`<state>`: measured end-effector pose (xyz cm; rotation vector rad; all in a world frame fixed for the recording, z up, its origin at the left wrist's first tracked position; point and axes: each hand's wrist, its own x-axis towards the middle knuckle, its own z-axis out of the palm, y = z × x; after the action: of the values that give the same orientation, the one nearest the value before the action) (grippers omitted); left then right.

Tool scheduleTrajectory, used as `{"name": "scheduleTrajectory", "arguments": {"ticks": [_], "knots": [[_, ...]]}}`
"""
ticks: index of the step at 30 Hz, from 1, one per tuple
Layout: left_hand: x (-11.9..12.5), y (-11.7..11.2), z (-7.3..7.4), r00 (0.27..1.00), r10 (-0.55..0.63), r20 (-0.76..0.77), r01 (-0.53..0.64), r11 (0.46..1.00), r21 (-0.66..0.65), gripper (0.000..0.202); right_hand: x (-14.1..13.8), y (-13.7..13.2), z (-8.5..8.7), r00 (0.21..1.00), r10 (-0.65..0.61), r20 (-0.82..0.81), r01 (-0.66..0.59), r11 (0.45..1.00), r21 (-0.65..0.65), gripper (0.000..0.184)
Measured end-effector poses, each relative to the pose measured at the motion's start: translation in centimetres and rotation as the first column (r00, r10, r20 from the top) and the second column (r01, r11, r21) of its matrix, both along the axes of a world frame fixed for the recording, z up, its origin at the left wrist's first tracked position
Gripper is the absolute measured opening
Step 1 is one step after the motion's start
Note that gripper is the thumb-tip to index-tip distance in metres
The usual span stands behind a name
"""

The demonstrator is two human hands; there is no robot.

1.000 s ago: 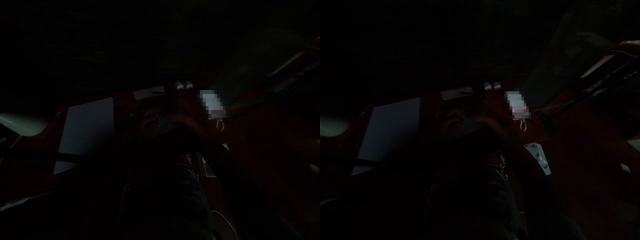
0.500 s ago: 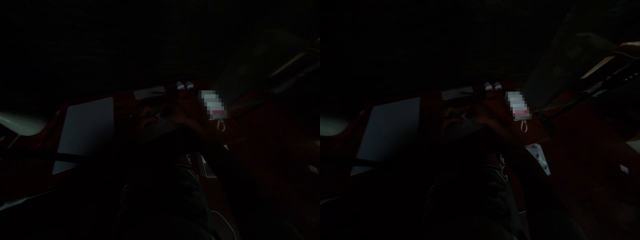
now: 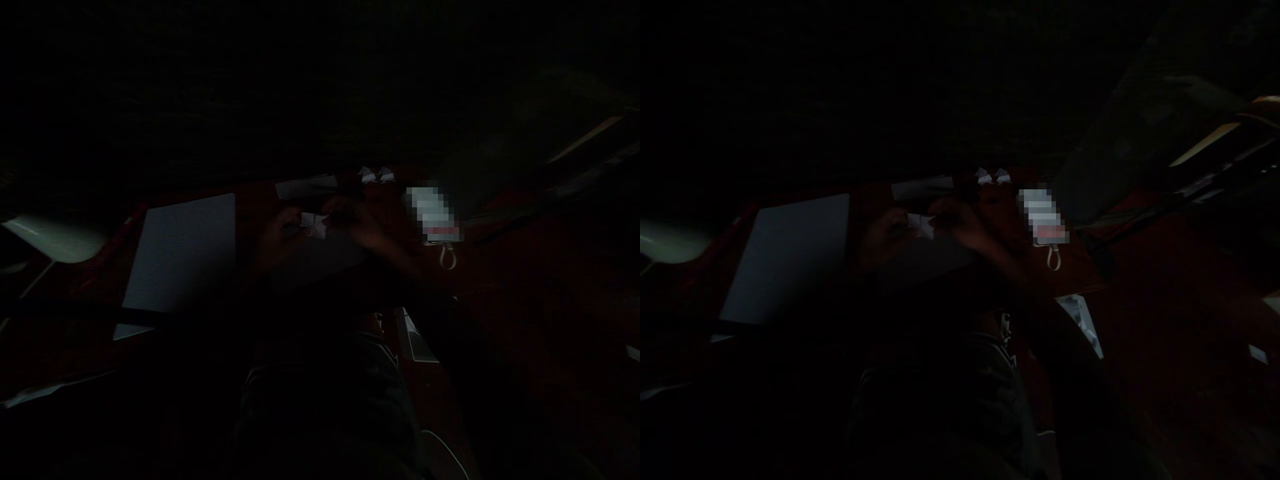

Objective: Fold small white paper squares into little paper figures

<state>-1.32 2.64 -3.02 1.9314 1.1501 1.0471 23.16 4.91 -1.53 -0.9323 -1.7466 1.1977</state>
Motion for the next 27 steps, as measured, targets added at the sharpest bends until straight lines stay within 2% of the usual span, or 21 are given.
{"name": "scheduleTrajectory", "arguments": {"ticks": [3,9,15,20,27], "knots": [[0.0,0.2,0.5,0.993,0.027,0.116,-0.012,0.992,-0.127,0.038,-0.1,-0.5,0.3,0.999,0.052,-0.01,-0.052,0.998,-0.021,0.03],[0.3,-0.3,1.8,0.972,0.043,0.232,0.009,0.976,-0.218,0.046,-0.4,-0.9,0.5,0.998,0.061,0.024,-0.059,0.996,-0.065,0.038],[0.6,-0.8,2.0,0.985,0.035,0.171,0.02,0.949,-0.313,0.048,-0.5,-0.8,0.3,0.998,0.061,0.007,-0.06,0.996,-0.064,0.041],[0.5,-0.7,1.9,0.992,0.027,0.121,0.015,0.945,-0.327,0.046,-0.5,-1.0,0.6,0.996,0.09,0.001,-0.09,0.995,-0.031,0.044],[0.6,-0.7,2.1,0.992,0.007,0.126,0.038,0.937,-0.346,0.038,-0.6,-0.9,0.8,0.997,0.059,0.039,-0.058,0.998,-0.034,0.046]]}}
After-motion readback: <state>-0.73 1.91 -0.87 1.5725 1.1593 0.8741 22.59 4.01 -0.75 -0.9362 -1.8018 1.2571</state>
